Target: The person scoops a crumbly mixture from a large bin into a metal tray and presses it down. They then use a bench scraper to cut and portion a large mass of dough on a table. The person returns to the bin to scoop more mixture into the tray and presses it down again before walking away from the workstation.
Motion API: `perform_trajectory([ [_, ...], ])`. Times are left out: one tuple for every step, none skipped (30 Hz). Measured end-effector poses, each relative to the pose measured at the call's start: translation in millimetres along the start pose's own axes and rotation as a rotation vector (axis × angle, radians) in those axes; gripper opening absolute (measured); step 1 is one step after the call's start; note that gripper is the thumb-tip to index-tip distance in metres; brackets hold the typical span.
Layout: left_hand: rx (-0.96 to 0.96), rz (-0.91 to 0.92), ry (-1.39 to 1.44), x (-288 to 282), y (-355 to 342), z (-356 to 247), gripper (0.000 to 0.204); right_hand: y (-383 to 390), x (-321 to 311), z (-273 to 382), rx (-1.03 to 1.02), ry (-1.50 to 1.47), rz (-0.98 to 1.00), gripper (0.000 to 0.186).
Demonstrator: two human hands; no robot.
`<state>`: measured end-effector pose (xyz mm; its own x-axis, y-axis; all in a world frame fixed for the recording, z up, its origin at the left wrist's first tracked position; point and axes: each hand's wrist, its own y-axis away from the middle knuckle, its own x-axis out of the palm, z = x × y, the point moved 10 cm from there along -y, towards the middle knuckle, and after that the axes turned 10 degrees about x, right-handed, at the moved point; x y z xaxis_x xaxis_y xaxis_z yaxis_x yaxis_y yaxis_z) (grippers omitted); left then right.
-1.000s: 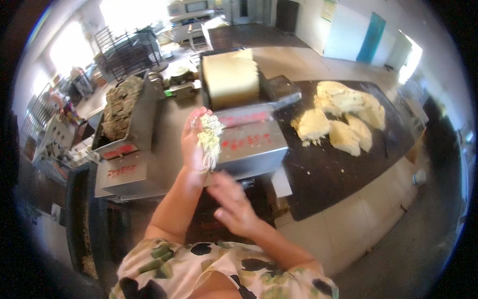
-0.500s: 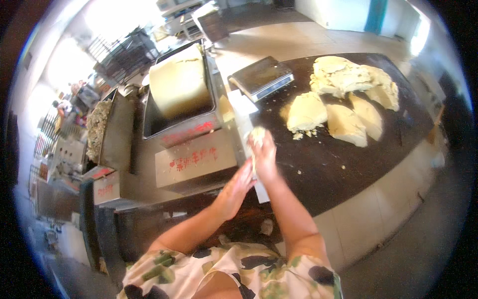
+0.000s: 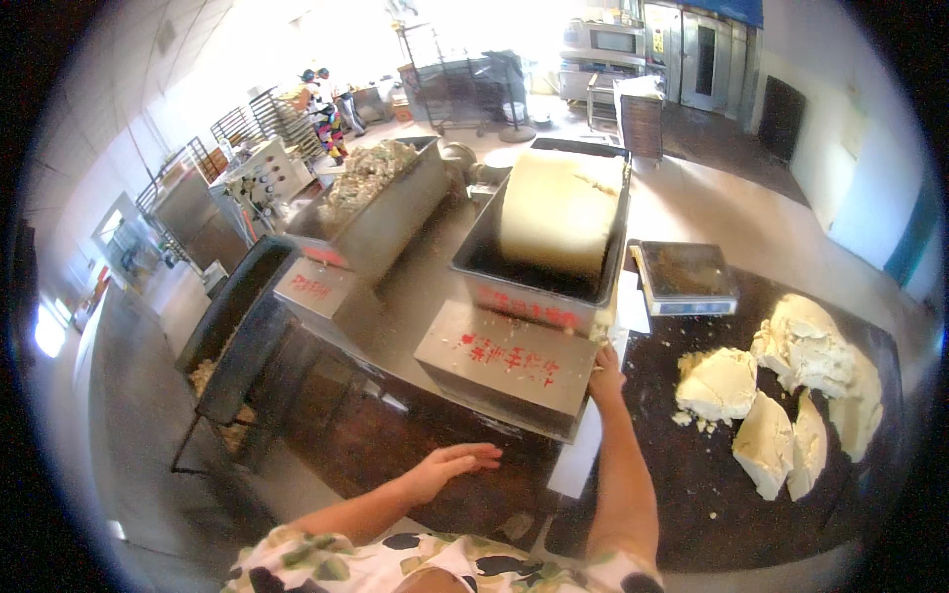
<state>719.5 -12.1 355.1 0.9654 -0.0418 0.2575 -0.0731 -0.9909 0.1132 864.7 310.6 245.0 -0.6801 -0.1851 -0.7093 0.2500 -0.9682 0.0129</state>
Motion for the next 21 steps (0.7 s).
perform_trajectory([
  [-0.051, -0.045, 0.019, -0.3, 5.1, 11.5, 0.045, -9.8, -0.4, -24.3, 0.001, -0.379, 0.007, 0.046],
  [-0.044, -0.018, 0.034, 7.1, 7.6, 20.4, 0.045, -19.7, -0.1, -42.4, -0.024, -0.338, 0.031, 0.047],
  [-0.027, -0.011, 0.051, 12.0, 13.7, 28.9, 0.046, -25.2, -2.5, -39.3, -0.066, -0.296, 0.07, 0.048],
  [-0.011, 0.006, 0.066, 18.5, 17.3, 35.6, 0.046, -23.9, -13.2, -39.2, -0.12, -0.309, 0.047, 0.049],
  [0.013, 0.038, 0.041, 27.1, 18.2, 39.9, 0.047, -21.9, -29.0, -41.5, -0.168, -0.32, 0.016, 0.051],
  [0.033, 0.028, -0.007, 29.2, 19.5, 44.6, 0.047, -13.2, -45.6, -43.9, -0.082, -0.532, -0.044, 0.049],
  [0.053, 0.006, -0.049, 30.7, 27.2, 47.9, 0.047, 6.1, -52.6, -32.7, 0.003, -0.74, -0.091, 0.048],
  [0.06, -0.006, -0.088, 35.1, 36.1, 54.5, 0.047, 34.9, -59.5, -25.1, 0.106, -0.945, -0.149, 0.047],
  [0.069, -0.082, -0.012, 34.8, 46.8, 60.0, 0.045, 72.3, -57.6, -6.8, 0.194, -1.112, -0.076, 0.046],
  [0.148, -0.134, -0.112, 29.3, 52.1, 68.8, 0.044, 103.7, -59.4, -0.4, 0.288, -1.283, -0.037, 0.046],
  [0.243, -0.127, -0.19, 41.2, 46.3, 73.5, 0.044, 112.2, -60.9, -48.4, 0.318, -1.408, -0.062, 0.047],
  [0.244, -0.241, -0.147, 30.2, 55.7, 93.1, 0.038, 151.1, -45.0, -43.9, 0.538, -1.409, -0.051, 0.047],
  [0.317, -0.221, -0.207, 57.0, 44.2, 93.6, 0.039, 162.9, -46.3, -118.6, 0.65, -1.496, -0.161, 0.04],
  [0.39, -0.225, -0.152, 73.0, 46.4, 98.6, 0.041, 192.1, -34.0, -130.3, 0.722, -1.508, -0.149, 0.038],
  [0.487, -0.152, -0.249, 110.1, 45.1, 100.1, 0.041, 222.6, -24.0, -154.8, 0.765, -1.479, -0.144, 0.034],
  [0.59, -0.123, -0.357, 138.0, 50.1, 102.5, 0.041, 267.8, -7.7, -155.6, 0.903, -1.482, -0.061, 0.03],
  [0.699, -0.093, -0.466, 166.7, 54.7, 103.3, 0.042, 318.2, 3.6, -144.2, 1.032, -1.487, 0.028, 0.027],
  [0.82, -0.032, -0.563, 205.7, 56.0, 102.1, 0.043, 347.5, 8.0, -119.7, 0.794, -1.701, 0.154, 0.033],
  [0.922, 0.185, -0.666, 258.1, 55.8, 106.8, 0.043, 369.9, -2.6, -91.4, 0.518, -1.885, 0.279, 0.04],
  [1.128, 0.326, -0.847, 280.7, 55.9, 121.7, 0.042, 408.6, -4.7, -58.7, 0.676, -1.834, 0.561, 0.04],
  [1.015, 0.244, -0.861, 296.9, 38.2, 134.7, 0.042, 414.9, -48.3, -76.6, 0.473, -1.862, 0.348, 0.047],
])
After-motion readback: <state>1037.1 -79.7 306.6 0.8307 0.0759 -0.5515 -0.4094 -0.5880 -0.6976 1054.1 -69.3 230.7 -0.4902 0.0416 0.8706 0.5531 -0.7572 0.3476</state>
